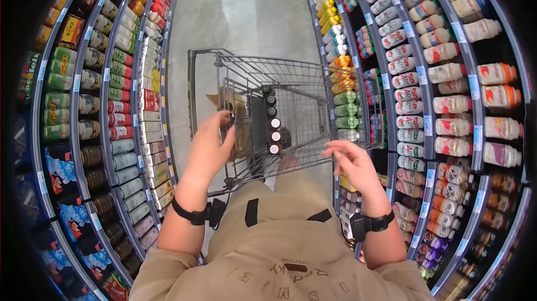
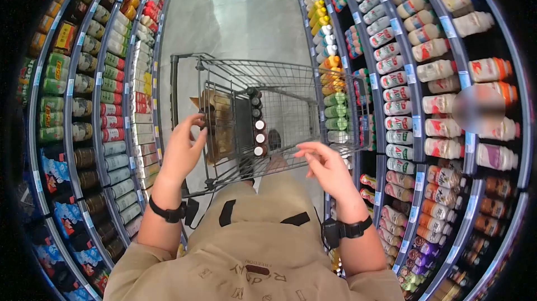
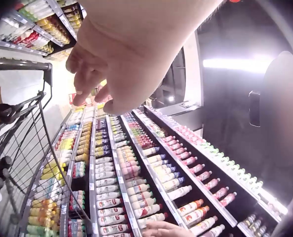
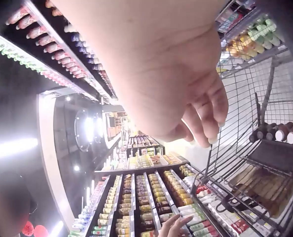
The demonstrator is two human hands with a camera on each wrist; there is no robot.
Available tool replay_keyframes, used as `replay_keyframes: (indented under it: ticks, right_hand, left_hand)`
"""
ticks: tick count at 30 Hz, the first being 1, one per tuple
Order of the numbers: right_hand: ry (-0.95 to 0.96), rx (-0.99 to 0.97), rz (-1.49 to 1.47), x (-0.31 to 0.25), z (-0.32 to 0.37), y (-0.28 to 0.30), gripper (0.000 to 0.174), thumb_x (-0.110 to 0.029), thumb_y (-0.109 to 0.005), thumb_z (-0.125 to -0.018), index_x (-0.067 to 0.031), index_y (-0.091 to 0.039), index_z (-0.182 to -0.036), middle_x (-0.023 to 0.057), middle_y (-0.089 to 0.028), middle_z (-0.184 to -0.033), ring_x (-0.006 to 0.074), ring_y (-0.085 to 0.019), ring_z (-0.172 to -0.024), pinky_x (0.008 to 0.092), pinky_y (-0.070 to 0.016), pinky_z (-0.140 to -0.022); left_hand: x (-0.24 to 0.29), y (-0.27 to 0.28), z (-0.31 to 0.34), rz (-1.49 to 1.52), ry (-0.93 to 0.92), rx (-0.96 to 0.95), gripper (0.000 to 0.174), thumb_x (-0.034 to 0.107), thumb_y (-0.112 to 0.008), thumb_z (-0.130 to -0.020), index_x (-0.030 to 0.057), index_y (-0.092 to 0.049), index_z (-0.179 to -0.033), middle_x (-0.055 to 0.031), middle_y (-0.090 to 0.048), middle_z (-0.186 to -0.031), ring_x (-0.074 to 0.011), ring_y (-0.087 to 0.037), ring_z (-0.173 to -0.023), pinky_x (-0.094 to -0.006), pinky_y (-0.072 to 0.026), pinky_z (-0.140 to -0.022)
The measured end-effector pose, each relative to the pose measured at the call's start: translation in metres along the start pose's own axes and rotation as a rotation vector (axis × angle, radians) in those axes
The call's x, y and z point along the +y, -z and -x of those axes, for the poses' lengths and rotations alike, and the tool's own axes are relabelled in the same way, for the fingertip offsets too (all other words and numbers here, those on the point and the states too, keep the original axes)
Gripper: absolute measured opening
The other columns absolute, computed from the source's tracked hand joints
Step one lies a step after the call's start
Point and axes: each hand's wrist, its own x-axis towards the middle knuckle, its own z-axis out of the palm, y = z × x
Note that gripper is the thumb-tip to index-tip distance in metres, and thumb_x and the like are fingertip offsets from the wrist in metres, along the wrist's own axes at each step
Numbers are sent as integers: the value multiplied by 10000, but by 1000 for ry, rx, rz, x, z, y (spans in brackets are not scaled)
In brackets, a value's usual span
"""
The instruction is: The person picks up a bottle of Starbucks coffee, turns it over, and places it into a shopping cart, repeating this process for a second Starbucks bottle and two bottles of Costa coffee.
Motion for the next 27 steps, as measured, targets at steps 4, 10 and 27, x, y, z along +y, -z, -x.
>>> replay_keyframes:
  ticks: [4, 10, 27]
  right_hand:
    - [-33, -37, -77, 27, -66, 17, 272, -110, -536, -1088, -36, -659, -1319, 63, -770, -1142, 66, -582, -690, 240, -520, -651]
    - [-186, -101, -136, 82, -191, 28, 288, -101, -536, -1052, -6, -658, -1295, 80, -773, -1137, 89, -608, -637, 263, -532, -597]
    - [-440, -244, -130, 225, -422, -17, 516, -149, -562, -997, -42, -541, -1501, 124, -732, -1263, 170, -692, -685, 309, -580, -632]
  left_hand:
    - [2, -46, -37, 42, 168, -165, 412, 184, -699, -968, 37, -608, -1342, -205, -706, -1204, -392, -659, -1176, -462, -531, -991]
    - [-25, -137, -100, -101, 224, -295, 415, 212, -684, -978, 26, -591, -1337, -234, -676, -1254, -431, -660, -1159, -499, -533, -983]
    - [-151, -353, -200, -214, 600, -308, 699, 297, -710, -962, 36, -415, -1539, -284, -601, -1417, -442, -595, -1313, -495, -491, -1093]
